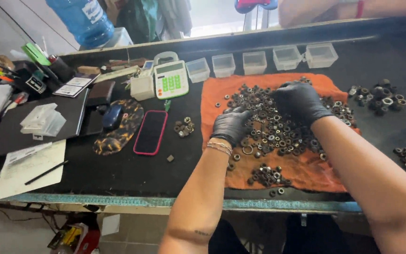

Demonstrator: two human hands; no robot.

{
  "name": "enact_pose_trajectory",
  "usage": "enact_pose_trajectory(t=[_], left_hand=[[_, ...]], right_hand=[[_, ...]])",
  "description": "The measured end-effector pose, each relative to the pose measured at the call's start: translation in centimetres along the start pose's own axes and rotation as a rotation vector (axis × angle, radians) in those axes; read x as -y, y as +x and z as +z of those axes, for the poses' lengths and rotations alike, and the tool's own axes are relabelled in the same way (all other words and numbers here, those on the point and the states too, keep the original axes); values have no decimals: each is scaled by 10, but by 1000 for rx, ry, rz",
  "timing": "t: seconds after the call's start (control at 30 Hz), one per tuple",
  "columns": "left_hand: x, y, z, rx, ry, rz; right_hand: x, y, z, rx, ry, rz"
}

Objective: The person sorts small metal parts on an orange cloth, picking them up and placing them into separate piles. The person occasionally pauses to look at a phone held by another person. The workspace includes a calculator, plastic containers, and a water dispenser.

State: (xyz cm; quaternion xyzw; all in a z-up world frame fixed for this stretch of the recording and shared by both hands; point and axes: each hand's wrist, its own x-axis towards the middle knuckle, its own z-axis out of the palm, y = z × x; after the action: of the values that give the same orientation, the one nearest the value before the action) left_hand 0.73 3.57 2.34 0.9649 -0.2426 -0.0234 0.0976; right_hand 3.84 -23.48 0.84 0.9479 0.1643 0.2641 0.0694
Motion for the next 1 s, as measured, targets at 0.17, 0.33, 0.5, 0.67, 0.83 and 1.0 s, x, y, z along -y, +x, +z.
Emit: enact_pose_trajectory(t=[0.17,0.33,0.5,0.67,0.83,1.0], left_hand=[[-3,-4,-8,-46,-21,-15],[-3,-10,-25,-17,-31,-82],[-2,-9,-24,4,-48,-67],[-2,-2,-10,6,-77,33],[-4,-12,-27,39,-126,63],[-4,-9,-29,27,-223,-17]], right_hand=[[-6,7,-2,-17,40,-146],[3,12,-30,233,-157,-128],[-11,10,11,178,-52,-123],[-24,6,53,37,169,-117],[-21,7,58,25,113,-102],[-29,2,89,16,160,-106]])
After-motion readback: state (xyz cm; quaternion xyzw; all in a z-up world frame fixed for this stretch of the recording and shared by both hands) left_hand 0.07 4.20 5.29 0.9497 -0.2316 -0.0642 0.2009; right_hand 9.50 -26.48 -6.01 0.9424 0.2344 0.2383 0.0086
